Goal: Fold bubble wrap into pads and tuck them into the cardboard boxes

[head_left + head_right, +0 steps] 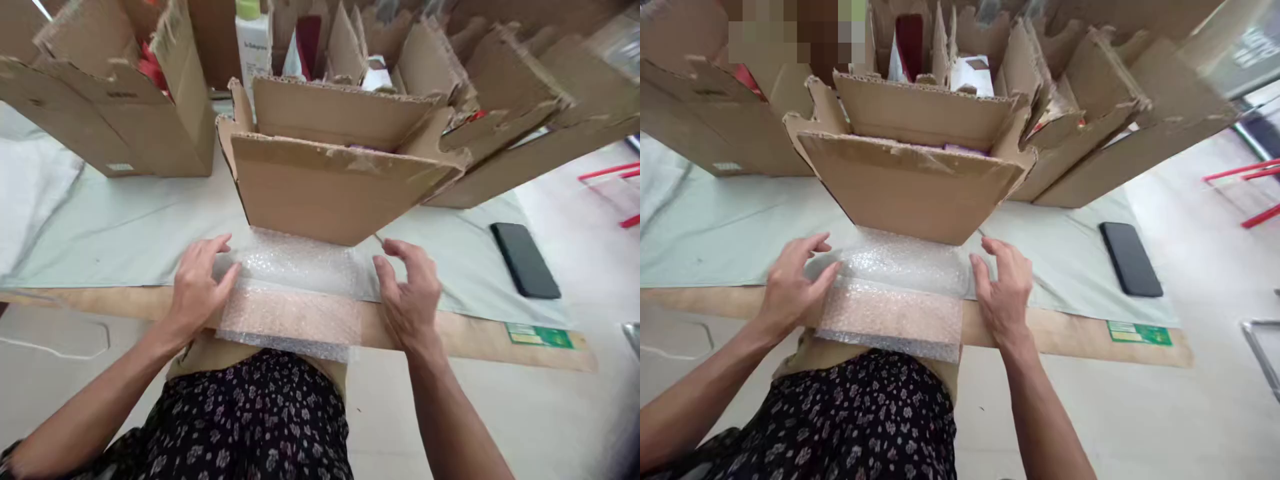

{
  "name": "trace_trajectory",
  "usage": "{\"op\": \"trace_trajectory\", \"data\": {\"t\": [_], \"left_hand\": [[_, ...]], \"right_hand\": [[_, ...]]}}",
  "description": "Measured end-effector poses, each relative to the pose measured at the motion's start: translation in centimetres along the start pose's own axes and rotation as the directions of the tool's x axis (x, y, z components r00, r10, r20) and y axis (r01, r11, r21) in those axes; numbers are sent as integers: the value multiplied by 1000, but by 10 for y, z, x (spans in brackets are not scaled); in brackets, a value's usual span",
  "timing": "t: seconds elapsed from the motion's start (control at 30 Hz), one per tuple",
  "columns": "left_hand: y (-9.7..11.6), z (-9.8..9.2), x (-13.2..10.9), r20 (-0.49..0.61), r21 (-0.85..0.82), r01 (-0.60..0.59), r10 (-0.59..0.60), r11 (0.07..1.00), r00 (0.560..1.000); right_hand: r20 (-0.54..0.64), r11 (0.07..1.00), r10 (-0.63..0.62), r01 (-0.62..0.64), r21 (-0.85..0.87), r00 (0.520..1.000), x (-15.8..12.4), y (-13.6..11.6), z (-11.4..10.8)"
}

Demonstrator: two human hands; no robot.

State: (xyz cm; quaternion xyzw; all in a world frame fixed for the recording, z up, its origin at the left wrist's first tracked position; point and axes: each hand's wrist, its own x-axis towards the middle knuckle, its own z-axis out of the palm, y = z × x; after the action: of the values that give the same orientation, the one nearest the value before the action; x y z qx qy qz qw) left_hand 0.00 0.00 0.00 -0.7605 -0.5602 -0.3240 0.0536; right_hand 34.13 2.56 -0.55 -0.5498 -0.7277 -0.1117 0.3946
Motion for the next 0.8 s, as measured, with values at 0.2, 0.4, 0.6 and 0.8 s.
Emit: {"op": "trace_trajectory", "data": {"t": [0.2, 0.4, 0.6, 0.8], "left_hand": [[37, -9, 2, 203, -117, -297, 315, 948, 927], [33, 24, -16, 511, -11, -334, 292, 942, 808], [26, 10, -16, 541, -109, -257, 274, 960, 795], [21, -24, -26, 525, -349, -256, 414, 902, 744]], "right_hand": [[345, 948, -293, 224, 224, 892, -10, -65, -7], [596, 951, -273, 304, 51, 755, -42, -41, -2], [522, 979, -154, 201, -34, 839, -75, -14, -67], [528, 951, -303, 287, 115, 793, -85, -34, -64]]}}
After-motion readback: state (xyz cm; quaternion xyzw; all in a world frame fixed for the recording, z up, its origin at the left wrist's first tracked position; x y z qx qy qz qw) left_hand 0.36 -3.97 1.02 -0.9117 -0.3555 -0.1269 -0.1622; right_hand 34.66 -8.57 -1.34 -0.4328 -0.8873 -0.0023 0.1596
